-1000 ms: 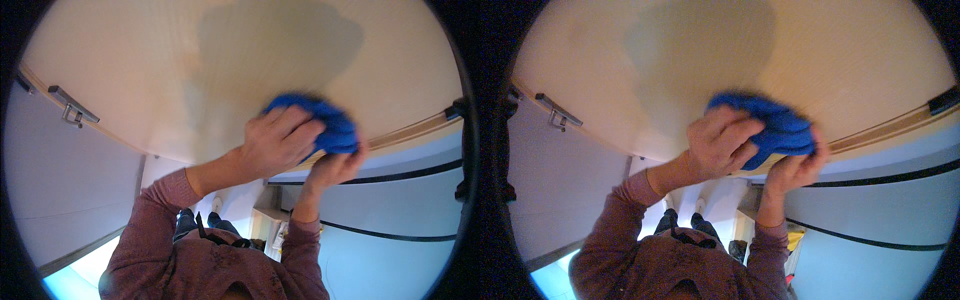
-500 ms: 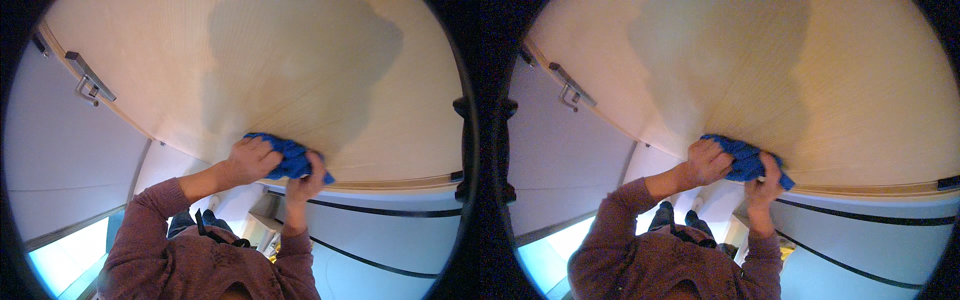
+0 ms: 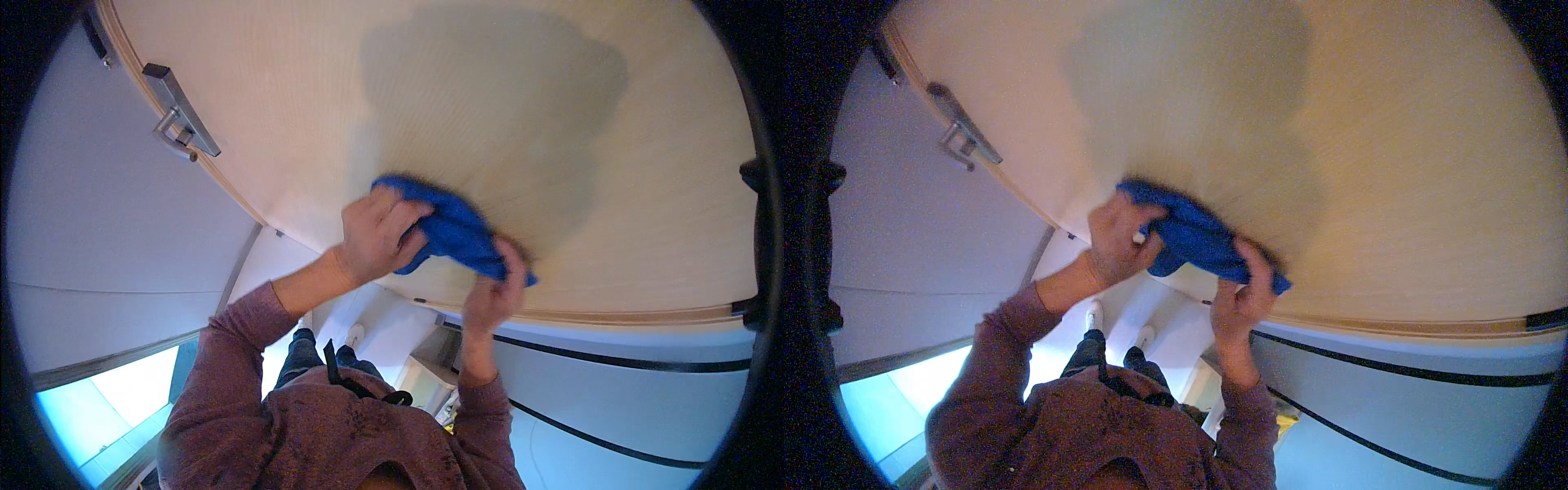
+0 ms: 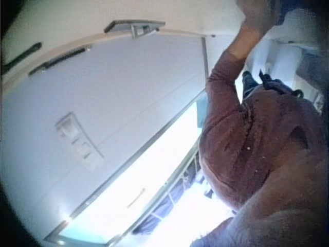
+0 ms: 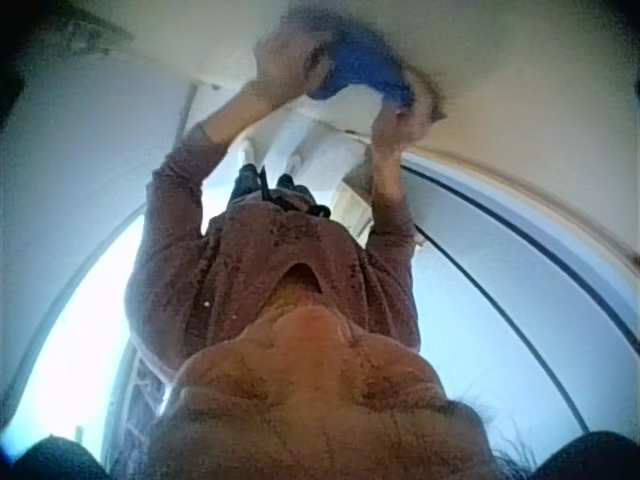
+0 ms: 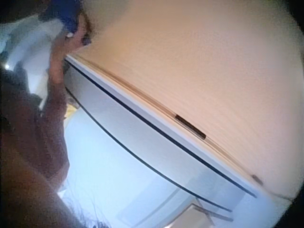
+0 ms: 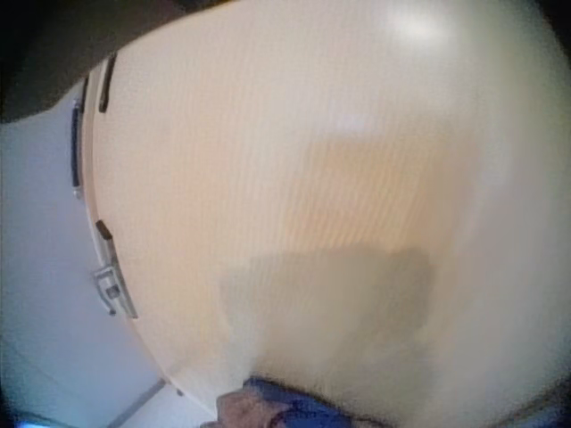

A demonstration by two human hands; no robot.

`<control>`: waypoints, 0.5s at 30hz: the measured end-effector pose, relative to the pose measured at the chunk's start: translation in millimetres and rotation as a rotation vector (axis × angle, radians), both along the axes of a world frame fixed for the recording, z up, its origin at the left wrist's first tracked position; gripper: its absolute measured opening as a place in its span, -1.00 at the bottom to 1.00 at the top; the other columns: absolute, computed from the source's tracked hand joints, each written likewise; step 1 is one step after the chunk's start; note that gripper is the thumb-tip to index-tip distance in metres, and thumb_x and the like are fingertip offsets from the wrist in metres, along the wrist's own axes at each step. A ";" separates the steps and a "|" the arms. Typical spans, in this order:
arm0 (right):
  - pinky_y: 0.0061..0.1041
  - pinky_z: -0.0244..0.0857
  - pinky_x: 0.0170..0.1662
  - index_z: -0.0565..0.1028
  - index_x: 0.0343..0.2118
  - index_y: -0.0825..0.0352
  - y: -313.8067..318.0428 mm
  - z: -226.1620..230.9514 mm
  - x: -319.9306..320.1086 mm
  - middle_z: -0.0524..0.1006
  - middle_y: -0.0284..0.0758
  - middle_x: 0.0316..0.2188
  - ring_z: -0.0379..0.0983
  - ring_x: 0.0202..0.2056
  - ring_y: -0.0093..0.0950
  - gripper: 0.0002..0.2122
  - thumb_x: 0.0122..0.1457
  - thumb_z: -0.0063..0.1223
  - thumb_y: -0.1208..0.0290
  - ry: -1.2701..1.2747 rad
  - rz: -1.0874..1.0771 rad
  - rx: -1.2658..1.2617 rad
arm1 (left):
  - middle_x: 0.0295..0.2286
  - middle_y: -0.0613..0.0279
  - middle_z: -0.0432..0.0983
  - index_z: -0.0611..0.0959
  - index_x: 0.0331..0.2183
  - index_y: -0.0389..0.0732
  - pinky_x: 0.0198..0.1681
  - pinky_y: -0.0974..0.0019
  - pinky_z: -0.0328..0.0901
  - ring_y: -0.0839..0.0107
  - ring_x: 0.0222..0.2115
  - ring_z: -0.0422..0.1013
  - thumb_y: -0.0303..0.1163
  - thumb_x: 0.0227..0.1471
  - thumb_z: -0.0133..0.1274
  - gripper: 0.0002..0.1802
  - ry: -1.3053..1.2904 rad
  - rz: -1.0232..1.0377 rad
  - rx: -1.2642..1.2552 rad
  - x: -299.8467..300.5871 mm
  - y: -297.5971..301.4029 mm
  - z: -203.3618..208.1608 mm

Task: The person wipes a wall, a wooden door, and a glass shower door with a blue cloth. They move from the wall to the door, then to the shower area, wiping each surface in sequence.

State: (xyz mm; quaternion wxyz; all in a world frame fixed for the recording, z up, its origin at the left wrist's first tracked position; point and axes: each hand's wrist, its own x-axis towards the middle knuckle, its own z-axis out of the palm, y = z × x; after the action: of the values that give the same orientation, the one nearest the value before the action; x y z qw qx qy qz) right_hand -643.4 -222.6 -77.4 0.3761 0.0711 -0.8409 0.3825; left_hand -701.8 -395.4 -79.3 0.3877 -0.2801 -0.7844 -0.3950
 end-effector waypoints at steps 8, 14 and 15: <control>-0.46 0.25 -0.10 0.36 -0.12 0.45 -59.4 102.6 -36.0 0.47 -0.18 -0.23 0.39 -0.20 -0.35 -0.73 0.14 -0.14 0.47 0.291 0.170 -0.112 | -0.57 0.15 0.32 0.53 -0.46 -0.18 -0.54 0.28 0.22 0.19 -0.57 0.29 -0.53 -0.45 0.09 -0.71 0.640 0.179 0.185 -59.5 -45.4 125.6; -0.40 0.21 -0.07 0.42 -0.17 0.41 -75.7 33.4 -36.8 0.48 -0.18 -0.21 0.42 -0.21 -0.31 -0.70 0.00 -0.05 0.48 0.027 0.264 0.317 | -0.55 0.11 0.36 0.50 -0.45 -0.23 -0.53 0.22 0.20 0.12 -0.56 0.31 -0.53 -0.42 0.08 -0.72 0.225 0.178 0.033 -42.0 -70.5 18.5; -0.38 0.21 -0.07 0.43 -0.17 0.38 -78.4 12.8 -37.3 0.48 -0.17 -0.22 0.42 -0.22 -0.28 -0.70 -0.03 -0.03 0.48 -0.021 0.287 0.340 | -0.53 0.09 0.37 0.50 -0.43 -0.23 -0.52 0.20 0.20 0.11 -0.55 0.31 -0.53 -0.42 0.08 -0.70 0.213 0.167 0.084 -38.0 -69.3 -7.0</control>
State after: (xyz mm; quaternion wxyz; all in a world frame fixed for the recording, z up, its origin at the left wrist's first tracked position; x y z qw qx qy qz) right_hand -680.7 -301.0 -64.6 0.2918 0.2483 -0.8784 0.2856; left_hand -739.8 -464.7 -86.3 0.5115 -0.2375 -0.7424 -0.3617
